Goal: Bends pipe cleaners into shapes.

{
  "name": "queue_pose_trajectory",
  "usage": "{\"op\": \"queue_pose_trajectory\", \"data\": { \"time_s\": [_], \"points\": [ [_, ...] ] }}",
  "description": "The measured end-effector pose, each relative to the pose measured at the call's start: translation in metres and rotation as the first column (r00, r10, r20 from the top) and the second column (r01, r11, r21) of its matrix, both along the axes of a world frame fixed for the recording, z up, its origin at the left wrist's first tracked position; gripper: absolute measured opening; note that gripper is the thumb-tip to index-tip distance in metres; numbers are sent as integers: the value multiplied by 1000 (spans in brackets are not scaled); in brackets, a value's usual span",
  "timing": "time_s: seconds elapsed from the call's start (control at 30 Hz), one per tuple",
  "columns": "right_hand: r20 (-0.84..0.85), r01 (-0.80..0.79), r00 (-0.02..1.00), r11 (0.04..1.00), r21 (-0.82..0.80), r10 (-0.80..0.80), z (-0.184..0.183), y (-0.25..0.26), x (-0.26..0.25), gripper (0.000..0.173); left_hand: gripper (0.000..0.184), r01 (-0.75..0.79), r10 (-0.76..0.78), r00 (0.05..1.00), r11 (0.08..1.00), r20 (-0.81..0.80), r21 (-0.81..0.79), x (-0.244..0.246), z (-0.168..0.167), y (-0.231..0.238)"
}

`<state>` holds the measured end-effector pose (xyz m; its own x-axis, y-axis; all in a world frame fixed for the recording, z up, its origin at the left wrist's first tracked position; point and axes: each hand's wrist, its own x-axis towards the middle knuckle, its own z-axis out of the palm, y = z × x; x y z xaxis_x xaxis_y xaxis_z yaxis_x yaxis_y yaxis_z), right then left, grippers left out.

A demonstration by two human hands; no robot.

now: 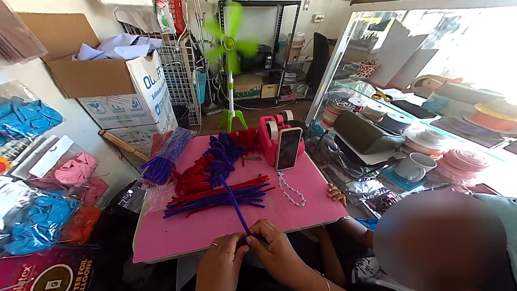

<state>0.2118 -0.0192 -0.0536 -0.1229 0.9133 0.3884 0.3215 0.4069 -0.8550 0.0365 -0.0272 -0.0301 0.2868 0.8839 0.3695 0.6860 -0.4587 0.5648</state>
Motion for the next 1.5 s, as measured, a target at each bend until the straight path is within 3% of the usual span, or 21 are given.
{"op": "queue_pose_trajectory", "data": {
  "time_s": [0.23, 0.5, 0.63, 0.83, 0.97, 1.13, 1.4, 1.5],
  "points": [
    [-211, -157, 969, 979, -129, 128, 8, 2, 11, 18, 21, 60, -55, 995, 997, 82, -55, -4, -4, 1],
    [-120, -26, 992, 997, 77, 35, -1, 4, 9, 12, 33, 177, -135, 974, 955, 184, -239, -7, -3, 3],
    [-146, -54, 987, 993, 108, 70, -2, 5, 9, 13, 21, 268, -135, 918, 904, 373, -332, -5, -3, 4],
    [-438, -329, 855, 943, -44, 278, 4, 1, 9, 14, 25, 351, -273, 876, 926, 397, -139, -15, -13, 16],
    [-611, -417, 737, 906, -72, 290, 1, -3, 3, 13, 28, 417, -353, 839, 906, 414, -73, -19, -16, 20],
    [-340, -195, 913, 973, 120, 225, 2, 0, 4, 8, 37, 342, -316, 903, 939, 293, -42, -22, -18, 15],
    [-347, -180, 915, 978, 101, 204, 8, 4, 18, 11, 50, 233, -242, 962, 969, 125, 82, -23, -15, 10],
    [-333, -210, 917, 975, 71, 222, 11, 5, 21, 11, 51, 213, -210, 967, 977, 147, -7, -26, -16, 12]
  ]
}}
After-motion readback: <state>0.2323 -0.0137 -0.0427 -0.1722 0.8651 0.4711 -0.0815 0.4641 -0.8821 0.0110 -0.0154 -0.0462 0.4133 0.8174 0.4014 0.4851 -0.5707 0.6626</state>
